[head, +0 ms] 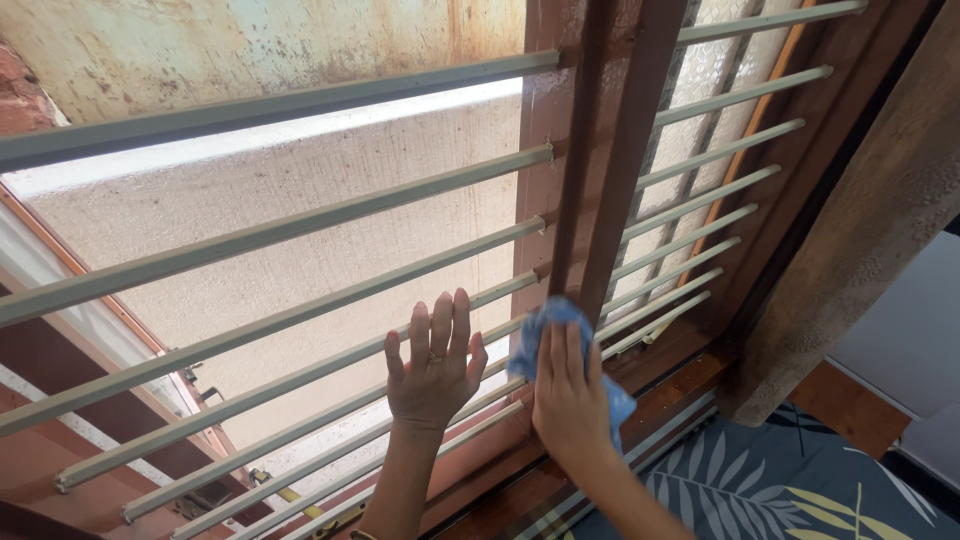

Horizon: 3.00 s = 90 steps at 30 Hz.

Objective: The person wipes the metal bars and wooden frame of a louvered window with a blue patterned cloth, holding the grille steady with one hand while cleaning bar by bar, then wipes the window frame and latch areas.

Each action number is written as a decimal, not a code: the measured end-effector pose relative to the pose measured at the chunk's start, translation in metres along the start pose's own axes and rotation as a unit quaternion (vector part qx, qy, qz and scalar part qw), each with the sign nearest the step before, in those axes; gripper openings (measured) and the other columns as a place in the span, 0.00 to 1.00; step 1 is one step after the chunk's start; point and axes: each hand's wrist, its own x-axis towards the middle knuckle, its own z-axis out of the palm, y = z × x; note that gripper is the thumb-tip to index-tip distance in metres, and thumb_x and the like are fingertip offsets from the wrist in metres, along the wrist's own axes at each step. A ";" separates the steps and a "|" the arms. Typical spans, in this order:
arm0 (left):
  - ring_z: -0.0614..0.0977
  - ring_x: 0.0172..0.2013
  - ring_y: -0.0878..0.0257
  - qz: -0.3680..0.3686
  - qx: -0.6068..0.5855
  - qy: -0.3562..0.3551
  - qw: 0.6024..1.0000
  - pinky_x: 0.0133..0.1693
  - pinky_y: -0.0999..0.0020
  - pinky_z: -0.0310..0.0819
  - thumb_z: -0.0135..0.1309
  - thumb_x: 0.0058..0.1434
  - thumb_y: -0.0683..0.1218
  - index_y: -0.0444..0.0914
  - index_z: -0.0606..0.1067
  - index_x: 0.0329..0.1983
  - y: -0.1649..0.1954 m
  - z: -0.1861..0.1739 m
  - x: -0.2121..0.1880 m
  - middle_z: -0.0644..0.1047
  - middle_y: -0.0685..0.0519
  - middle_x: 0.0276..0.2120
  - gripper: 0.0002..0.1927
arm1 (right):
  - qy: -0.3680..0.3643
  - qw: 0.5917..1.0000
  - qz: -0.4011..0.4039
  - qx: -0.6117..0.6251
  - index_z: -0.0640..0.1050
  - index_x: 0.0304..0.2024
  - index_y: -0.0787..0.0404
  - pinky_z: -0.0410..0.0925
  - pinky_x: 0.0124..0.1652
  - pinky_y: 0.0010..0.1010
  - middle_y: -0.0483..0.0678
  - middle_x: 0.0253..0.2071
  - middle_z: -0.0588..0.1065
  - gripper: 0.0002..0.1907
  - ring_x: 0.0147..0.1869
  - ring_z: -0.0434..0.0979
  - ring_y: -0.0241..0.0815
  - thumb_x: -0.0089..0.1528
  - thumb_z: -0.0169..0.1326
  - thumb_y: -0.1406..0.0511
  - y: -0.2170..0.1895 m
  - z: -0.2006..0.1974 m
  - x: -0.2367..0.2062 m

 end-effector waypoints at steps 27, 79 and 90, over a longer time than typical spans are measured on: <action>0.60 0.70 0.57 0.042 -0.012 -0.138 0.990 0.72 0.40 0.23 0.54 0.60 0.56 0.49 0.56 0.78 0.019 -0.006 -0.068 0.61 0.54 0.71 0.42 | -0.104 0.994 -0.037 -0.028 0.61 0.66 0.79 0.51 0.69 0.51 0.65 0.71 0.58 0.35 0.78 0.49 0.61 0.58 0.47 0.68 -0.016 0.037 -0.074; 0.49 0.75 0.48 0.088 -0.065 -0.197 0.974 0.68 0.32 0.13 0.53 0.57 0.53 0.50 0.48 0.81 0.028 0.000 -0.134 0.51 0.48 0.75 0.48 | -0.392 0.893 0.091 0.204 0.55 0.69 0.62 0.63 0.62 0.56 0.52 0.76 0.50 0.44 0.78 0.47 0.59 0.52 0.55 0.77 -0.048 0.069 -0.151; 0.51 0.75 0.43 0.057 -0.078 -0.187 0.978 0.68 0.31 0.15 0.54 0.54 0.52 0.46 0.46 0.81 0.040 -0.001 -0.135 0.51 0.45 0.75 0.52 | -0.456 0.820 0.115 0.327 0.61 0.65 0.54 0.65 0.61 0.51 0.50 0.79 0.47 0.38 0.70 0.65 0.60 0.54 0.49 0.80 -0.021 0.052 -0.136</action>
